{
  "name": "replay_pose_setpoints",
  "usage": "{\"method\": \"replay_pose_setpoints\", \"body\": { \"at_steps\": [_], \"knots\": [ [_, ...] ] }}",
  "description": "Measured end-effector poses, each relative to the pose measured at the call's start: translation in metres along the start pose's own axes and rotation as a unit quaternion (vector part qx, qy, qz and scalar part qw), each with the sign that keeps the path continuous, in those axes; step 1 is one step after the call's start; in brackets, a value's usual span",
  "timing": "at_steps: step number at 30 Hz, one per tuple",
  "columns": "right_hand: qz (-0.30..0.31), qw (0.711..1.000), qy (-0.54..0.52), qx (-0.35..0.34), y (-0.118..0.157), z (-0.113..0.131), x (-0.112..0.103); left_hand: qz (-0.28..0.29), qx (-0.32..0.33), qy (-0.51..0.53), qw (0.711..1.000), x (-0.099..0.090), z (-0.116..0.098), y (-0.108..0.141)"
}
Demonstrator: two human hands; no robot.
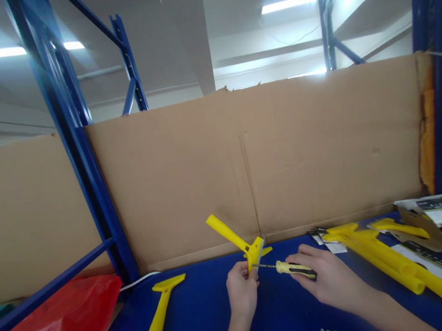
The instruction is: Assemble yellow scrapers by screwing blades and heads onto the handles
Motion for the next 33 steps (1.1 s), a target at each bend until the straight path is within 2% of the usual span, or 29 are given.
{"method": "replay_pose_setpoints", "body": {
  "at_steps": [6,12,16,20,26,29,33],
  "knots": [
    [-0.070,0.997,-0.008,-0.015,0.000,0.008,0.001,-0.004,-0.002,-0.026,1.000,-0.001,0.008,-0.004],
    [-0.148,0.989,-0.004,0.013,0.003,0.010,-0.001,0.002,0.024,-0.137,0.990,0.000,0.007,-0.006],
    [-0.139,0.988,-0.037,0.052,0.005,0.016,-0.002,-0.005,0.010,-0.143,0.990,-0.002,0.006,-0.005],
    [-0.106,0.990,-0.083,0.042,0.004,0.023,-0.003,-0.005,-0.006,-0.129,0.992,-0.003,0.007,-0.004],
    [-0.156,0.981,-0.082,0.079,0.001,0.010,-0.005,-0.008,0.012,-0.167,0.986,-0.003,0.007,-0.005],
    [-0.154,0.980,-0.078,0.098,0.002,0.007,-0.001,-0.008,0.025,-0.195,0.980,-0.003,0.007,-0.007],
    [-0.167,0.977,-0.103,0.083,0.006,0.013,0.001,-0.015,0.009,-0.171,0.985,-0.004,0.009,-0.007]
  ]
}}
Point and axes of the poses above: each hand's wrist, its own y-axis away from the middle knuckle, its own x-axis out of the palm, z = x × y, the point moved 5 cm from there along -y, towards the middle knuckle, and after that the axes turned 2 degrees about -y, right-handed, at the moved point
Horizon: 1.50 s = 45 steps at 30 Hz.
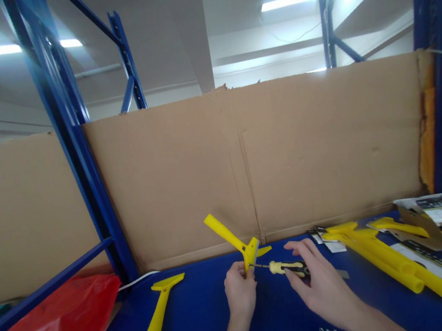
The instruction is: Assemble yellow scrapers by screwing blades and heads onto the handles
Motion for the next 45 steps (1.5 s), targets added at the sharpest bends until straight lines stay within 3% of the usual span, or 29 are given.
{"method": "replay_pose_setpoints", "body": {
  "at_steps": [5,10,14,20,23,26,29,34,40,45],
  "knots": [
    [0.053,0.997,-0.045,0.025,-0.002,-0.001,0.003,0.000,-0.008,0.011,1.000,-0.001,-0.001,0.002],
    [0.030,0.996,-0.042,0.072,-0.008,-0.012,-0.001,0.001,0.031,-0.045,0.998,-0.002,-0.007,0.003],
    [0.003,0.998,-0.028,0.059,-0.007,-0.009,-0.006,0.000,0.037,-0.063,0.997,-0.002,-0.009,0.003],
    [0.047,0.996,-0.008,0.078,-0.008,-0.014,-0.003,0.005,0.030,-0.056,0.998,-0.002,-0.007,0.003],
    [0.038,0.995,0.022,0.088,-0.008,-0.019,-0.003,0.004,0.034,-0.056,0.998,-0.002,-0.006,0.003],
    [0.030,0.997,-0.006,0.072,-0.009,-0.019,-0.004,-0.002,0.028,-0.048,0.998,-0.002,-0.005,0.002],
    [0.060,0.996,-0.025,0.060,-0.010,-0.017,-0.001,0.000,0.031,-0.052,0.998,-0.002,-0.005,0.002],
    [0.079,0.992,0.042,0.094,-0.007,-0.017,-0.001,0.001,0.038,-0.067,0.997,-0.003,-0.006,0.002],
    [0.056,0.998,-0.013,0.039,-0.006,-0.006,-0.001,-0.005,0.030,-0.058,0.998,-0.005,-0.004,0.002],
    [0.074,0.993,0.037,0.084,-0.005,-0.009,0.001,0.002,0.034,-0.073,0.997,-0.004,-0.006,0.001]
  ]
}}
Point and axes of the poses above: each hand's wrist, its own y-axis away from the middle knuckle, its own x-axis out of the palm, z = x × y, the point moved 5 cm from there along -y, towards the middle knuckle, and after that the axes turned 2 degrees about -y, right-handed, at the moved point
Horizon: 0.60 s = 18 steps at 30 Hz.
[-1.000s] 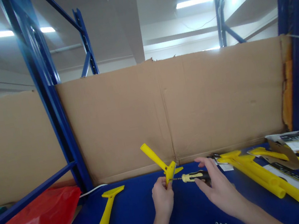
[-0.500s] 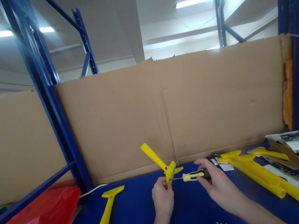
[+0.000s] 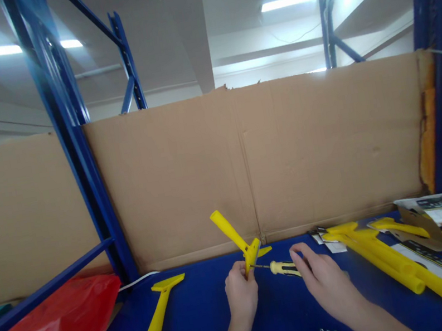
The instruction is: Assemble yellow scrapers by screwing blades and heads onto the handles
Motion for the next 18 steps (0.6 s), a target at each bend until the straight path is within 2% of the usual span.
{"method": "replay_pose_setpoints", "body": {
  "at_steps": [3,6,12,15,18],
  "knots": [
    [-0.017,0.999,-0.023,-0.041,0.003,0.007,-0.002,-0.005,-0.017,0.008,1.000,-0.001,0.001,0.000],
    [-0.009,0.996,-0.056,-0.072,0.005,0.013,-0.001,-0.008,-0.028,0.014,0.999,-0.001,0.002,0.001],
    [-0.022,0.999,-0.011,-0.028,0.005,0.007,0.002,-0.006,-0.004,-0.003,1.000,-0.001,-0.001,0.001],
    [-0.043,0.997,-0.039,-0.049,0.008,0.009,0.003,-0.006,-0.006,0.001,1.000,-0.002,-0.001,0.001],
    [-0.009,0.995,-0.079,-0.061,0.009,0.012,0.005,-0.006,-0.015,0.006,1.000,-0.002,0.000,0.001]
  ]
}}
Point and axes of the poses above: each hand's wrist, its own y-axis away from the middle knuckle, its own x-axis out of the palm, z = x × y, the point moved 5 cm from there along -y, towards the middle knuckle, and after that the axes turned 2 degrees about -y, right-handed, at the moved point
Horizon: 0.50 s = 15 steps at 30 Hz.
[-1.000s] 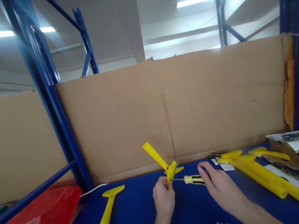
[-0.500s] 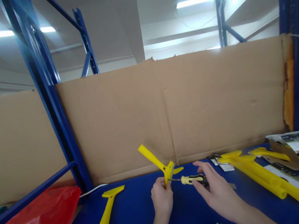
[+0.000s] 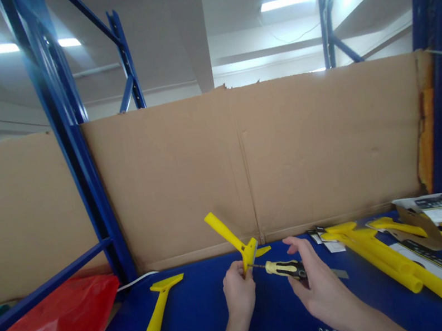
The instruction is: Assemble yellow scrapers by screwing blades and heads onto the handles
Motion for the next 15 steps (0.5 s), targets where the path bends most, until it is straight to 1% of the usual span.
{"method": "replay_pose_setpoints", "body": {
  "at_steps": [1,3,6,8,10,13,15],
  "knots": [
    [0.005,1.000,-0.005,-0.001,-0.001,0.000,-0.001,0.000,0.000,-0.002,1.000,0.000,-0.001,0.000],
    [-0.006,1.000,0.014,0.005,-0.004,-0.001,-0.005,0.000,0.005,-0.009,1.000,0.000,-0.003,0.001],
    [-0.025,0.998,0.055,0.036,-0.007,-0.007,-0.011,-0.003,0.024,-0.020,1.000,-0.001,-0.007,0.002],
    [-0.032,0.997,0.058,0.046,-0.008,-0.009,-0.013,-0.005,0.035,-0.028,0.999,-0.002,-0.009,0.003],
    [-0.037,0.998,0.042,0.038,-0.008,-0.008,-0.014,-0.007,0.035,-0.033,0.999,-0.002,-0.009,0.003],
    [-0.015,0.999,0.016,0.028,-0.008,-0.005,-0.011,-0.005,0.027,-0.030,0.999,-0.002,-0.008,0.003],
    [-0.006,0.999,0.033,0.035,-0.008,-0.005,-0.010,0.000,0.025,-0.028,0.999,-0.001,-0.007,0.003]
  ]
}}
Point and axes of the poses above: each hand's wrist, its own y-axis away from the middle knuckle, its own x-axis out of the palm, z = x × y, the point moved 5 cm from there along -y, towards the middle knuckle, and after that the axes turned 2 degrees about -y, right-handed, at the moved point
